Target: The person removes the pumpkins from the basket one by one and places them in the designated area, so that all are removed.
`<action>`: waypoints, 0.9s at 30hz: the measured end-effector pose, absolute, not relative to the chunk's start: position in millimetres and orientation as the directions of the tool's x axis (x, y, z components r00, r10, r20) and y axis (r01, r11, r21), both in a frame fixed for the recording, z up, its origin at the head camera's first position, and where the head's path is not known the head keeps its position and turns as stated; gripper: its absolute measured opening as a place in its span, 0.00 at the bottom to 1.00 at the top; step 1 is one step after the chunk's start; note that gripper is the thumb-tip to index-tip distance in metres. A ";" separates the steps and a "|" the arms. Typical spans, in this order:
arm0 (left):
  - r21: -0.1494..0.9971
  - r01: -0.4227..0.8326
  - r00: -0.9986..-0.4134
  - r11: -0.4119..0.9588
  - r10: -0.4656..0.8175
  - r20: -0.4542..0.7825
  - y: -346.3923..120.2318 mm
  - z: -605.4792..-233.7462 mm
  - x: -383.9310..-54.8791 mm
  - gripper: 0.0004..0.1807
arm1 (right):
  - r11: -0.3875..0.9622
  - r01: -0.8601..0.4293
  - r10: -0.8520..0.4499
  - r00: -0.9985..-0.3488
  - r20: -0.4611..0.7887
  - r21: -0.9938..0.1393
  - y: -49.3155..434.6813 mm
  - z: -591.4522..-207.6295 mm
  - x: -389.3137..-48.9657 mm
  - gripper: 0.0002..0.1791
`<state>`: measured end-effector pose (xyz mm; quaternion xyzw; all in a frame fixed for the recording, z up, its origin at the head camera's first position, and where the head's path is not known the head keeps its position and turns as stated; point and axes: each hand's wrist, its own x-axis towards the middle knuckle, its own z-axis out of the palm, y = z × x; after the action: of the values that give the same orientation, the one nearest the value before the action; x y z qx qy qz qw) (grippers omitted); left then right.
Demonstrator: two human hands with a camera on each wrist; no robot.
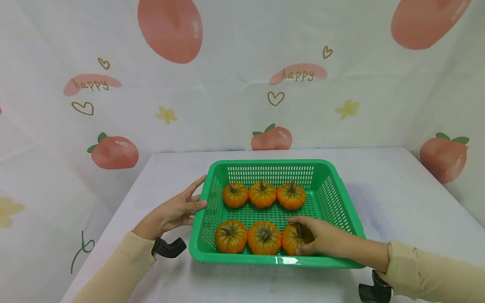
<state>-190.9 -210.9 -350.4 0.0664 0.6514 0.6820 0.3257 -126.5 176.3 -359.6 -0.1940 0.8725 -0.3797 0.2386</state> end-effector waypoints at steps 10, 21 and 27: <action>0.930 -0.365 -0.778 0.050 0.532 -0.334 -211.1 -349.8 -190.6 0.50 | 0.641 -0.173 -0.530 -0.805 -0.267 -0.748 176.1 -362.2 -127.8 0.42; 0.927 -0.371 -0.779 0.049 0.528 -0.340 -212.2 -348.9 -190.3 0.50 | 0.647 -0.192 -0.538 -0.801 -0.263 -0.738 176.9 -361.3 -128.2 0.41; 0.927 -0.372 -0.775 0.047 0.534 -0.338 -211.5 -349.0 -190.5 0.50 | 0.642 -0.203 -0.544 -0.800 -0.253 -0.740 177.0 -360.4 -127.7 0.40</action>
<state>-190.5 -211.5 -349.0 0.0627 0.6441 0.6875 0.3295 -127.7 177.0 -360.4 -0.2134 0.8755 -0.3655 0.2333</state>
